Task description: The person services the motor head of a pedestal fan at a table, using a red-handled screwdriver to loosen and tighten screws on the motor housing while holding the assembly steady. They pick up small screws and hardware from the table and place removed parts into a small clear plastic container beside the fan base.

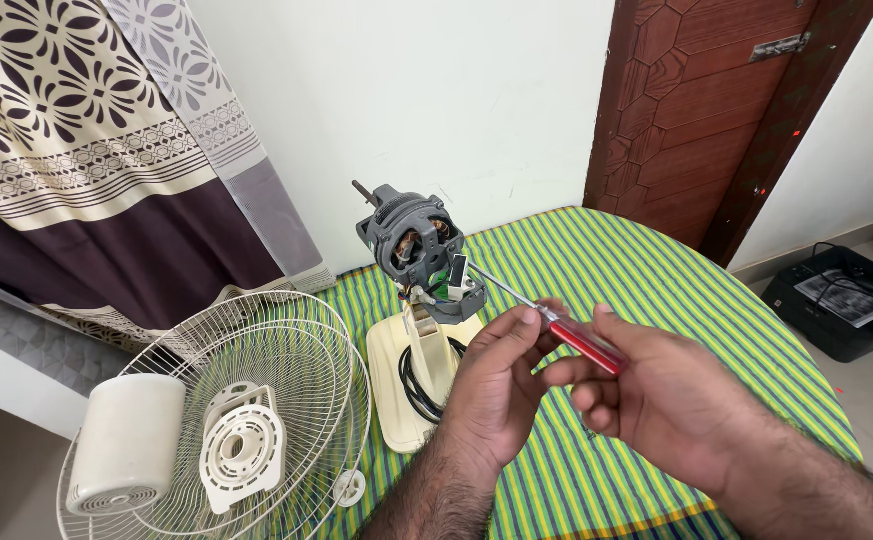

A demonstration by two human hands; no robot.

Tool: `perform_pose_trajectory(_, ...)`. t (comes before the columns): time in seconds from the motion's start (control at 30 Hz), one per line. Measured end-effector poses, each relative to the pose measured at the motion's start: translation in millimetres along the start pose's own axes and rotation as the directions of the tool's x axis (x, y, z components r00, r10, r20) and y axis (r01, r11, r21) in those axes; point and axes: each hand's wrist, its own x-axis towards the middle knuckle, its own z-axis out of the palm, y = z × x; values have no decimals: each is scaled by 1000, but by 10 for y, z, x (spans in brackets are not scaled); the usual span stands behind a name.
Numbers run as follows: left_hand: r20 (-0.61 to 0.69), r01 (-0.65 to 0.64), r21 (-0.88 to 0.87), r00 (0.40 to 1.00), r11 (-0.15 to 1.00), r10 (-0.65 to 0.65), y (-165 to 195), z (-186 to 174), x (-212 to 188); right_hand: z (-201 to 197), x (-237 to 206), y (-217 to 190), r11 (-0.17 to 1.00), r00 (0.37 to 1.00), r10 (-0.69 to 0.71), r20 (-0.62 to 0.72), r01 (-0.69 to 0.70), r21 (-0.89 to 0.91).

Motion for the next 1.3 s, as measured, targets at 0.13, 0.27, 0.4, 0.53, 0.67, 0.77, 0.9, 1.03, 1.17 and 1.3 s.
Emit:
perform_pose_trajectory(0.13,-70,-26,-14,997,1000,25,-60,-66,71,50,-42,29,974,976,-137,-169,102,-203)
perform_pose_trajectory(0.27,-108,-3,-2,994,1000,3,-53,-61,60,107,-67,-19,949,966,-205,-156,158,-272)
perform_pose_trajectory(0.4,-150,57,-23,987,998,-59,23,2,-5,98,-77,-38,995,964,-83,-252,65,-82)
perform_pose_trajectory(0.53,-58,68,-23,996,997,-69,76,26,-15,30,-10,-19,998,991,-14,-131,22,58)
perform_pose_trajectory(0.67,-74,16,17,997,1000,-15,39,-30,22,24,37,-15,993,999,40,-32,-37,110)
perform_pose_trajectory(0.77,-112,7,30,994,1000,-3,-6,-61,77,90,-33,-7,999,989,-44,-144,38,-38)
perform_pose_trajectory(0.9,-112,21,46,994,999,-16,7,-30,63,172,-113,-59,936,956,-219,-194,150,-317)
perform_pose_trajectory(1.03,-93,65,-28,993,997,-68,85,39,-13,145,-107,-64,990,975,-112,-192,94,-101)
perform_pose_trajectory(1.17,-52,26,10,998,1000,-25,53,39,-23,68,-42,-28,998,996,-41,-79,45,46)
perform_pose_trajectory(1.3,-45,-48,-8,998,999,47,-42,-35,65,65,-31,30,990,971,-54,-232,23,-136)
